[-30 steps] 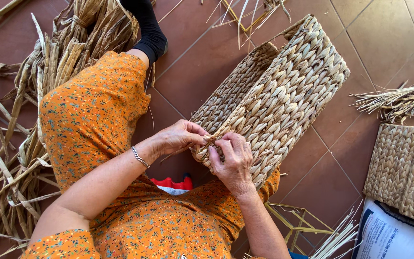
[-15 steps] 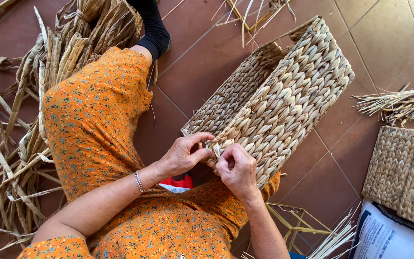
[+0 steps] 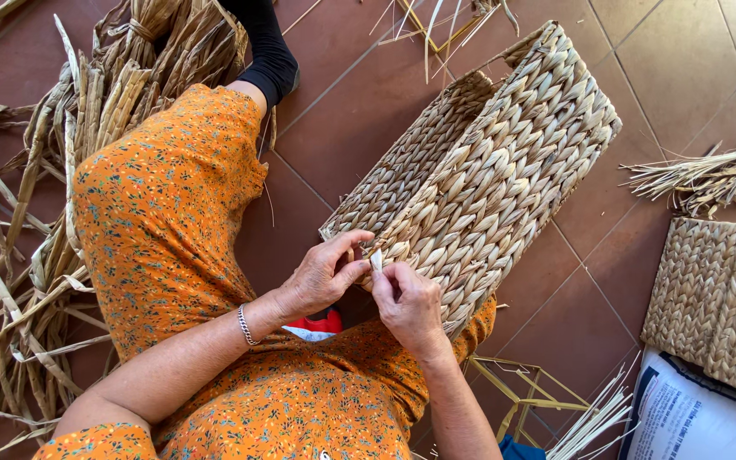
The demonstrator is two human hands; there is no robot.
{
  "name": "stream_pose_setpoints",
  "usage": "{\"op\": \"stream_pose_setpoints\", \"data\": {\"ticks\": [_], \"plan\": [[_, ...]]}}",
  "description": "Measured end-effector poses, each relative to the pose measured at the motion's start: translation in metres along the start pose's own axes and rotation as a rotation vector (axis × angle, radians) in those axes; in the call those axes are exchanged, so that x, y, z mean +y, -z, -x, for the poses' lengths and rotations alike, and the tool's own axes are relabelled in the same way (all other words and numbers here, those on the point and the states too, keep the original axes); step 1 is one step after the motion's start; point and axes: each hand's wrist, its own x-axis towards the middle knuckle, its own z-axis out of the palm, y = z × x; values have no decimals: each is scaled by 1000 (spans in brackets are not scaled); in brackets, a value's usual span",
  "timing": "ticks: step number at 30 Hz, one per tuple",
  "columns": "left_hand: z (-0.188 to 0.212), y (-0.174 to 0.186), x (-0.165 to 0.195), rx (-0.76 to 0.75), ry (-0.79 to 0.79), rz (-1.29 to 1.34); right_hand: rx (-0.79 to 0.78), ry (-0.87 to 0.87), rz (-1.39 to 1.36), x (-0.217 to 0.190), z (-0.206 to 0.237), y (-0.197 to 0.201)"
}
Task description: The person sits on the floor finishing a woven water hyacinth basket, tucking straw ends into the woven rim and trimming protruding strands with scissors. They rotate the basket to work around its edges and press the weave flat by hand.
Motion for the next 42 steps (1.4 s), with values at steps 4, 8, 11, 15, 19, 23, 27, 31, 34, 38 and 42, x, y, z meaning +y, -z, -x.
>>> {"op": "stream_pose_setpoints", "data": {"ticks": [4, 8, 11, 15, 19, 23, 27, 31, 34, 38, 42], "plan": [[3, -1, 7, 1, -65, 34, 20, 7, -29, 5, 5, -1], [2, 3, 19, 25, -134, 1, -19, -27, -89, 4, 3, 3], [4, 8, 27, 66, -265, -91, -15, -32, -171, -2, 0, 5], [5, 2, 25, 130, -434, -248, 86, 239, 24, -11, -6, 5], [4, -5, 3, 195, -370, -247, 53, 309, -43, -12, -19, 10], [-17, 3, -27, 49, 292, 461, 122, 140, -117, -11, -21, 7], [-41, 22, -39, -123, 517, 747, 106, 207, -88, -9, -12, 5], [-47, 33, -34, -256, 522, 607, 88, 335, 36, -9, -1, 5], [-41, 38, -29, -293, 356, 206, 78, 386, 171, -8, 2, 6], [-35, 39, -24, -157, -309, -288, 72, 449, 290, -6, 4, 5], [-41, 34, -19, -243, -139, -326, 84, 457, 322, -4, 6, 1]]}}
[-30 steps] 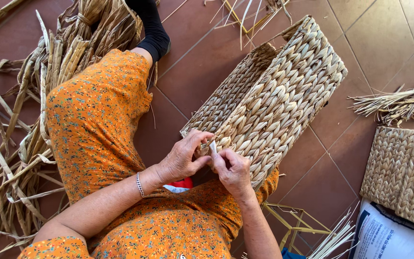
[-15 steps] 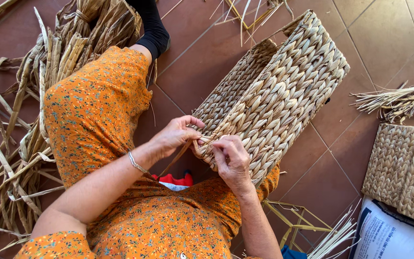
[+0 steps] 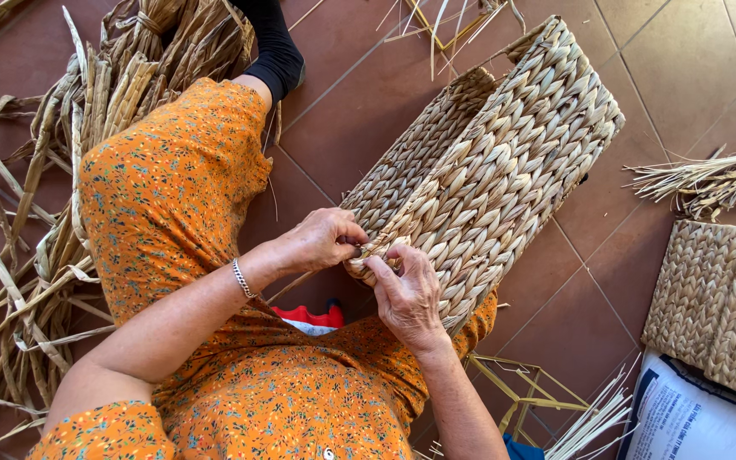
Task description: The person sits on the floor finishing a woven water hyacinth basket, tucking straw ends into the woven rim and trimming protruding strands with scissors. They rotate the basket to work around its edges and press the weave flat by hand.
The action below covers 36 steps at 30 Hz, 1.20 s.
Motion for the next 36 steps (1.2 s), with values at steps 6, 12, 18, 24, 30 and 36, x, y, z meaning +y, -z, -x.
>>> {"op": "stream_pose_setpoints", "data": {"ticks": [6, 12, 18, 24, 30, 36], "plan": [[-2, -1, -7, -89, 286, 394, 48, 23, 9, 4, 3, -11], [3, -20, -21, -58, 517, 1026, 87, 46, 10, 6, 12, -15], [9, -28, -33, -111, 515, 1231, 95, 61, 34, 7, 11, -17], [5, -31, -42, -239, 393, 921, 113, 54, 89, 6, 8, -20], [5, -32, -47, -295, 435, 1045, 75, 57, 84, 5, 6, -15], [1, -32, -49, -312, 484, 1203, 34, 31, 96, 4, 2, -16]]}}
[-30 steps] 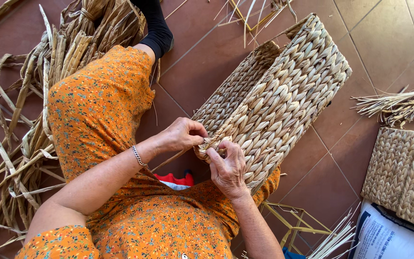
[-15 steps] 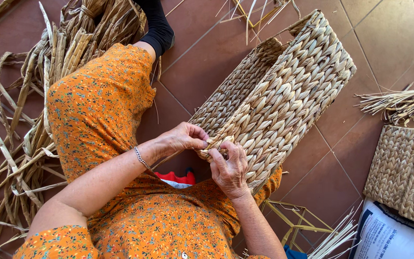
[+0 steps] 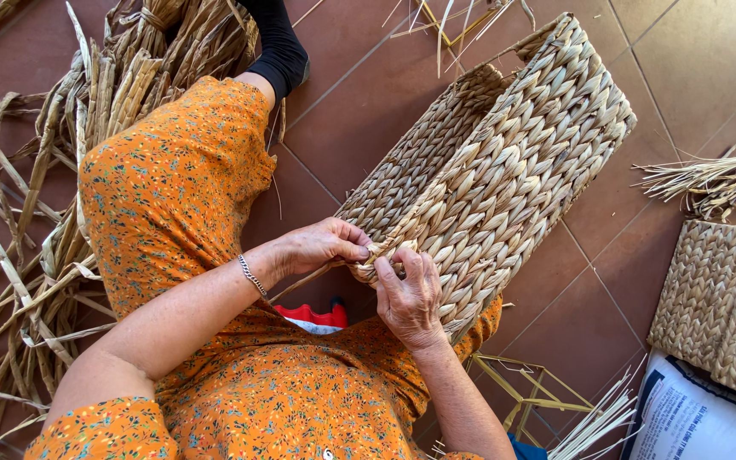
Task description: The person sits on the floor finishing a woven water hyacinth basket, tucking straw ends into the woven rim and trimming protruding strands with scissors. They rotate the basket to work around its edges and press the weave flat by hand.
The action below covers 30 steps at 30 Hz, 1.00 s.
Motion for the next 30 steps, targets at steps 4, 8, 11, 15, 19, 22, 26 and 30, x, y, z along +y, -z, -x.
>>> {"op": "stream_pose_setpoints", "data": {"ticks": [4, 8, 11, 15, 19, 22, 26, 30], "plan": [[2, -4, 4, 65, -10, -64, 6, -2, -8, 0, -2, -2], [1, -6, 7, 146, 23, -175, 16, -12, -35, -1, -3, -2], [-2, -5, 7, 170, -20, -384, 43, -5, -66, -3, -5, -1], [-2, -3, 1, 99, -41, -435, 47, -28, -73, -5, -8, -1], [0, -4, -6, 40, 18, -38, 81, -40, -32, -6, -10, -3], [0, -2, -8, 14, 25, -7, 86, -71, -60, -7, -9, -4], [-4, 4, -3, 16, 47, -55, 57, -143, -133, -8, -11, -2], [-6, 8, 1, 77, 46, -176, 20, -190, -162, -11, -16, 6]]}}
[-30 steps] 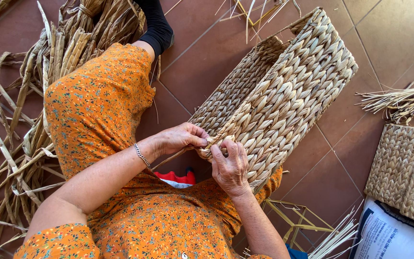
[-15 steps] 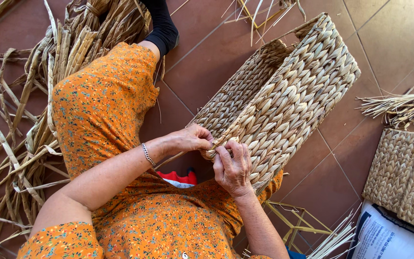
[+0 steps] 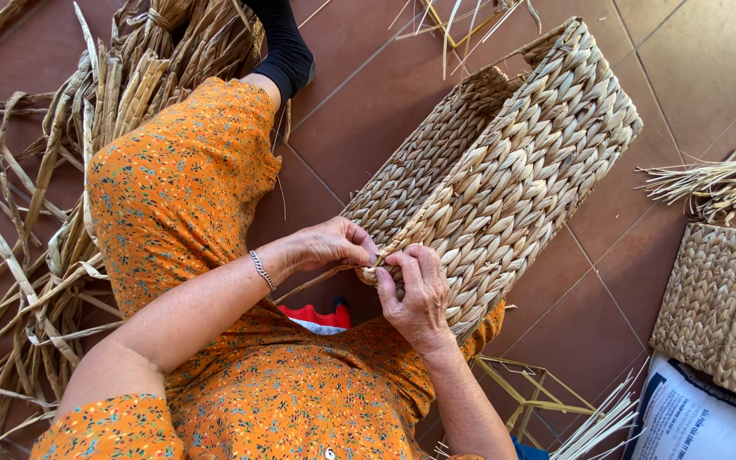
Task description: The person sits on the floor finishing a woven water hyacinth basket, tucking straw ends into the woven rim and trimming protruding strands with scissors. They rotate the basket to work around its edges and press the weave flat by hand.
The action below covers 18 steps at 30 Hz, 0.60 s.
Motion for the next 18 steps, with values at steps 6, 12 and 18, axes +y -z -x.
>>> {"op": "stream_pose_setpoints", "data": {"ticks": [6, 12, 18], "plan": [[11, -16, 0, 54, -96, -7, -22, -13, 26, -8, -8, 7], [40, -36, 9, 55, -181, 59, -105, -134, -6, -8, -15, 12], [42, -50, 7, 169, -264, -70, -41, 4, 54, -3, -23, 0]]}}
